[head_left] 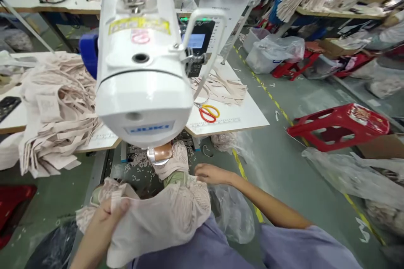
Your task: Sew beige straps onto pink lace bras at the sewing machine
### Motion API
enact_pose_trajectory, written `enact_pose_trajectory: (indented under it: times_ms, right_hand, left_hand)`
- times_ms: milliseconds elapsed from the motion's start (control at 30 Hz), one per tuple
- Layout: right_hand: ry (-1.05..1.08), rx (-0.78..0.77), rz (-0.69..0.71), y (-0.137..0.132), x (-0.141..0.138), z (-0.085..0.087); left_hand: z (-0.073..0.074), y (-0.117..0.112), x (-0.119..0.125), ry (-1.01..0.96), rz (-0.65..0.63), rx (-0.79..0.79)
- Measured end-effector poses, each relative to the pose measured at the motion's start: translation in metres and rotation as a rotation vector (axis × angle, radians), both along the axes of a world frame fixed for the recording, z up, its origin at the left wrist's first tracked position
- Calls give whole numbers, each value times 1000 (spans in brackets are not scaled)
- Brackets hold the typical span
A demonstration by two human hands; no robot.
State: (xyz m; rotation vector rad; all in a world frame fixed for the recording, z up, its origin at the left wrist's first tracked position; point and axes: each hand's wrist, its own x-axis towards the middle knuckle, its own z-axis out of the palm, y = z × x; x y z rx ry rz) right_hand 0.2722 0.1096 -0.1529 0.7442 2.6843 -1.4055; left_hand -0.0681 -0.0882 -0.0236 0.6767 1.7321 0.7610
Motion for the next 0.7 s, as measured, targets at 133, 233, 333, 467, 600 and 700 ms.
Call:
enact_pose_trajectory:
  times_ms: [133,233,333,467,600,700]
  right_hand:
    - [90,-39,-145,-13,2,40]
    - [259,-178,-256,-34,-16,71]
    - [455,-336,-242,-52,-38,92]
    - [313,-133,-95,-18,-38,107]
    - [3,371,-737,99,-6,117]
    - [-69,520,-1002,191,20,126]
  left_hand:
    - [-31,35,-45,466,-161,-65]
    - [-44,67,-14,784,-150,194]
    - [-53,84,50,188,-380,359]
    - [-63,83,98,-518,-405,122]
    - [-58,76,96,-614,-233,86]
    - [-44,73,93,-435,-317,149]
